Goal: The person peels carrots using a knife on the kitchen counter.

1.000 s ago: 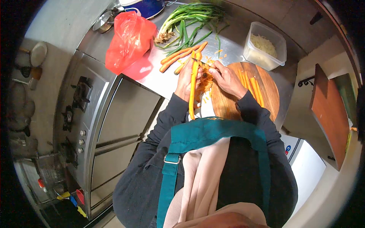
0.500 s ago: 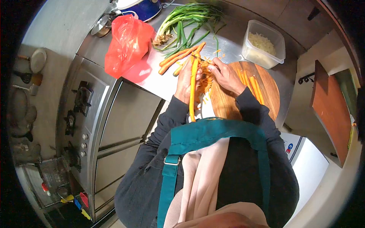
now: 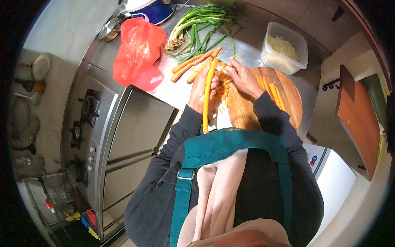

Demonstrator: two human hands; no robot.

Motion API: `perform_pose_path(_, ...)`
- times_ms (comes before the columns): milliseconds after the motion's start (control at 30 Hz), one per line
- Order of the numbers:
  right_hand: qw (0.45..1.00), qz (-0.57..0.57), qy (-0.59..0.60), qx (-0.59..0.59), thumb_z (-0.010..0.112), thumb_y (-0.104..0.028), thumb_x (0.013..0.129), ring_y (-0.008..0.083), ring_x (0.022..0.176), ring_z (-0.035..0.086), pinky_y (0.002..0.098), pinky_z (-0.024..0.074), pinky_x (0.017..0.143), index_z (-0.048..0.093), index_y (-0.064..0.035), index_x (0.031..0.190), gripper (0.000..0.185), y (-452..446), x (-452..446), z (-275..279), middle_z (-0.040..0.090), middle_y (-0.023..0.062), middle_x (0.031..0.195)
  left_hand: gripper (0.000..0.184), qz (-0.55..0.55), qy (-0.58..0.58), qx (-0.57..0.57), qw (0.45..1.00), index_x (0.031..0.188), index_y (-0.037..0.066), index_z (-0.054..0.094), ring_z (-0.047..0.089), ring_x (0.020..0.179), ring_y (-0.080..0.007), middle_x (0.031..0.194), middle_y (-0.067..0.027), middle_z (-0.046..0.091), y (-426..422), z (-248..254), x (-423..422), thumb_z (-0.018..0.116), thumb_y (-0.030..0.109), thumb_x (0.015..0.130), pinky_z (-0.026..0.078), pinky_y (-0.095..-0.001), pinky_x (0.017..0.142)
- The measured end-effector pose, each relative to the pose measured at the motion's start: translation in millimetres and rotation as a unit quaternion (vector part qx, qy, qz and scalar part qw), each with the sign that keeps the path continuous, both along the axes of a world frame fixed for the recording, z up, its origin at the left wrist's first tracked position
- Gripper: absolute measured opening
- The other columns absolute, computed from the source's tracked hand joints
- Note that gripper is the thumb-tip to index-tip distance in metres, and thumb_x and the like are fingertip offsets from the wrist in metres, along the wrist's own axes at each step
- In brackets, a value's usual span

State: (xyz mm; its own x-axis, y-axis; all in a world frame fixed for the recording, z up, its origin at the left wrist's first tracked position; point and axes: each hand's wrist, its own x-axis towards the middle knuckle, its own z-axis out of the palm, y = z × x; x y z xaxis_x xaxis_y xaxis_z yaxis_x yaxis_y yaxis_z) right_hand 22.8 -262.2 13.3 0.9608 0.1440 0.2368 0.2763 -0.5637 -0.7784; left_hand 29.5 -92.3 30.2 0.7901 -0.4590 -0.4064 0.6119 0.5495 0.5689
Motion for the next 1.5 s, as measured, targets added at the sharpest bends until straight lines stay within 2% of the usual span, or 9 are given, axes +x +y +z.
perform_pose_path(133, 0.999, -0.024, 0.026, -0.003, 0.046, -0.027, 0.088, 0.038, 0.073, 0.056, 0.0429, 0.041, 0.062, 0.043, -0.0009, 0.084, 0.027, -8, 4, -1, 0.056, 0.0214, 0.072, 0.03, -0.003, -0.021, 0.023, 0.999, 0.083, 0.006, 0.05, 0.042, 0.043, -0.0025, 0.062, 0.0013, 0.046, 1, 1, 0, 0.048, 0.035, 0.09, 0.031, -0.0133, 0.03)
perform_pose_path(200, 1.0, 0.003, 0.0, 0.027, 0.046, -0.028, 0.088, 0.0385, 0.073, 0.056, 0.0432, 0.0412, 0.062, 0.043, -0.0012, 0.085, 0.027, -2, -8, 3, 0.056, 0.0216, 0.073, 0.03, 0.022, -0.018, 0.023, 0.999, 0.085, 0.004, 0.051, 0.046, 0.046, -0.0034, 0.063, 0.0002, 0.047, 5, -15, 10, 0.05, 0.034, 0.089, 0.034, -0.0137, 0.032)
perform_pose_path(233, 0.999, 0.02, 0.039, 0.005, 0.047, -0.029, 0.088, 0.0396, 0.073, 0.055, 0.0439, 0.041, 0.062, 0.044, -0.0014, 0.086, 0.028, 2, -17, 8, 0.055, 0.0216, 0.072, 0.028, 0.051, -0.013, -0.035, 0.998, 0.089, 0.004, 0.052, 0.048, 0.05, -0.005, 0.065, -0.0014, 0.048, 5, -22, 12, 0.051, 0.033, 0.089, 0.038, -0.0141, 0.037)
perform_pose_path(333, 0.992, 0.092, 0.083, -0.023, 0.046, -0.028, 0.088, 0.0409, 0.074, 0.054, 0.045, 0.0409, 0.062, 0.044, -0.002, 0.087, 0.027, 18, -44, 21, 0.054, 0.0225, 0.073, 0.029, 0.134, -0.031, -0.007, 0.991, 0.094, 0.004, 0.051, 0.046, 0.051, -0.0062, 0.07, -0.0029, 0.049, -1, -22, 16, 0.053, 0.032, 0.088, 0.04, -0.0144, 0.04)
perform_pose_path(633, 0.995, 0.096, 0.034, -0.013, 0.046, -0.023, 0.089, 0.0368, 0.071, 0.053, 0.041, 0.0398, 0.061, 0.044, -0.0019, 0.086, 0.021, 26, -52, 19, 0.052, 0.0194, 0.074, 0.028, 0.063, -0.058, -0.006, 0.996, 0.099, 0.0, 0.048, 0.043, 0.054, -0.0047, 0.074, -0.0029, 0.046, 5, -23, 25, 0.053, 0.026, 0.088, 0.037, -0.0135, 0.039)
perform_pose_path(733, 0.996, 0.089, 0.016, -0.005, 0.045, -0.026, 0.088, 0.0414, 0.074, 0.054, 0.0471, 0.0404, 0.061, 0.042, -0.0024, 0.087, 0.024, 23, -43, 15, 0.053, 0.0224, 0.075, 0.027, 0.099, -0.061, -0.02, 0.993, 0.096, 0.004, 0.054, 0.042, 0.046, -0.0047, 0.066, -0.0002, 0.047, -3, -13, 18, 0.054, 0.029, 0.087, 0.038, -0.0138, 0.042)
perform_pose_path(933, 1.0, 0.012, -0.019, -0.002, 0.045, -0.026, 0.088, 0.041, 0.071, 0.054, 0.0459, 0.0399, 0.06, 0.043, -0.0028, 0.089, 0.023, 6, -20, 9, 0.054, 0.0216, 0.073, 0.024, 0.043, -0.026, 0.098, 0.994, 0.103, 0.009, 0.053, 0.042, 0.039, -0.0037, 0.072, 0.0002, 0.053, -2, -9, 4, 0.042, 0.028, 0.091, 0.03, -0.0157, 0.028)
perform_pose_path(1100, 0.997, 0.065, 0.026, -0.017, 0.046, -0.028, 0.088, 0.0395, 0.069, 0.055, 0.044, 0.0402, 0.058, 0.044, -0.0017, 0.085, 0.026, 14, -37, 24, 0.053, 0.0216, 0.071, 0.025, 0.088, -0.069, 0.046, 0.993, 0.1, 0.01, 0.054, 0.041, 0.039, -0.0037, 0.065, 0.0012, 0.051, -12, -11, 9, 0.046, 0.032, 0.09, 0.031, -0.0153, 0.029)
perform_pose_path(1500, 0.999, 0.034, 0.027, 0.018, 0.047, -0.026, 0.088, 0.0388, 0.071, 0.054, 0.0434, 0.0394, 0.06, 0.043, -0.0021, 0.086, 0.024, 10, -23, 19, 0.053, 0.0212, 0.07, 0.024, 0.105, -0.086, 0.023, 0.99, 0.099, 0.008, 0.053, 0.041, 0.045, -0.0023, 0.065, 0.0037, 0.047, -7, -10, 0, 0.048, 0.03, 0.09, 0.032, -0.0135, 0.035)
